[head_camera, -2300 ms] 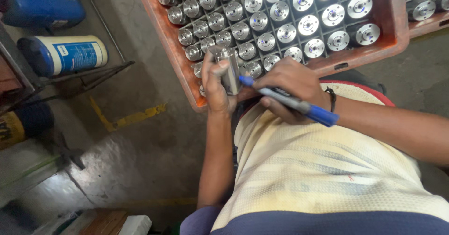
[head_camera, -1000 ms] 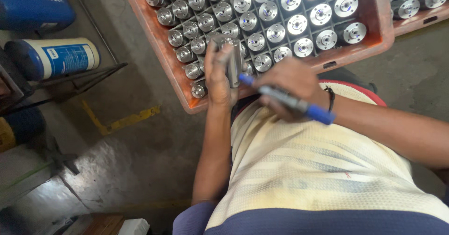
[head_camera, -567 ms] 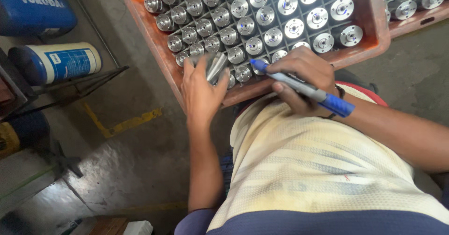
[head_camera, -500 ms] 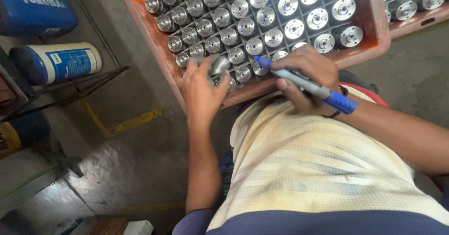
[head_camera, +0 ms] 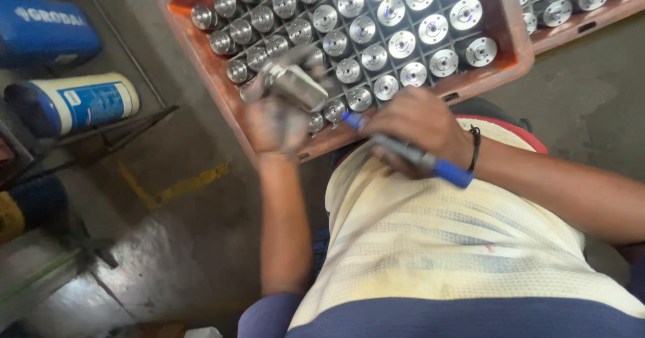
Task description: The person repeatedly picks small cylindrical metal parts from a crate, marks each with a blue marker, and returns them to the crate. The process is continuous and repetitive throughout the clip.
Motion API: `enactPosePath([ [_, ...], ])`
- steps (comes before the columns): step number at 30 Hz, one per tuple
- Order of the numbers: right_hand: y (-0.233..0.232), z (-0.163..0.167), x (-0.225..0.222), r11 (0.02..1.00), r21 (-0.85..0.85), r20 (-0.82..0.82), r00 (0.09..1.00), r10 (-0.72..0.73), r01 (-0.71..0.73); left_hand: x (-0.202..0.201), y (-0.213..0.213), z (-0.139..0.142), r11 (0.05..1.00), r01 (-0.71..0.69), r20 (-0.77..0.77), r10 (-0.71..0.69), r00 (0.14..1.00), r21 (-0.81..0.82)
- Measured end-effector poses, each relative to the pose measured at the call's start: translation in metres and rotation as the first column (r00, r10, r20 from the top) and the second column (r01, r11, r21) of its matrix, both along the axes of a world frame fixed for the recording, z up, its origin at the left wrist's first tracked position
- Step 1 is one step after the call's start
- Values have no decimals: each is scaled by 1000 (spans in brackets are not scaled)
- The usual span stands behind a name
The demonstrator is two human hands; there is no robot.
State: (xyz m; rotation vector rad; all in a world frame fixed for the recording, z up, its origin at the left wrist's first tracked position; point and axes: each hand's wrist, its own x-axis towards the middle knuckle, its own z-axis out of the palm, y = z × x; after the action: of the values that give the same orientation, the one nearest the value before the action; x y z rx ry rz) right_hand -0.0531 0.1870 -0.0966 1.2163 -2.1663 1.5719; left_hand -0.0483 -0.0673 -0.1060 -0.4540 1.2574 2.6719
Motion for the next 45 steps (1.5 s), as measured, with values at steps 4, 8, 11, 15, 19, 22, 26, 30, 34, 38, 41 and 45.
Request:
enactPosePath([
  [4,0,-2,-2,1000,-12,7,1000,-7,8,5,38,-45,991,-23,32,27,999,-129],
  [8,-1,-6,2,996,36,11,997,80,-81,8,51,-53,980,-79,89,97,991,-182],
  [11,-2,-13,3,994,-103,63,998,-24,30,8,50,-44,983,-23,16,27,1000,-184],
  [15,-1,-18,11,1000,-21,57,998,-10,11,5,53,-41,976,-65,20,70,997,-208],
  [19,-3,-20,12,998,-58,76,997,-7,12,8,52,-37,998,-64,39,65,997,-22],
  [22,0,-17,12,998,-53,100,995,-20,25,14,44,-18,730,1,11,9,1000,-683],
  [26,15,-12,13,979,-29,220,957,-190,201,21,29,8,-249,-44,27,-273,962,-968],
  [30,22,-12,14,979,-6,277,941,-193,202,17,43,-2,-186,52,93,-219,971,-981],
  [34,28,-11,15,980,-26,272,945,-183,197,-9,61,-19,-313,13,80,-202,976,-950],
  [38,35,-8,14,978,-41,233,953,-192,206,-23,30,4,-128,23,68,-355,932,-991],
  [41,32,-10,10,988,-33,151,978,-146,153,-24,24,10,727,-14,-339,-303,891,-686],
  [45,28,-12,5,1000,-15,-36,999,-19,18,-11,55,-21,989,96,-39,-101,994,-116],
])
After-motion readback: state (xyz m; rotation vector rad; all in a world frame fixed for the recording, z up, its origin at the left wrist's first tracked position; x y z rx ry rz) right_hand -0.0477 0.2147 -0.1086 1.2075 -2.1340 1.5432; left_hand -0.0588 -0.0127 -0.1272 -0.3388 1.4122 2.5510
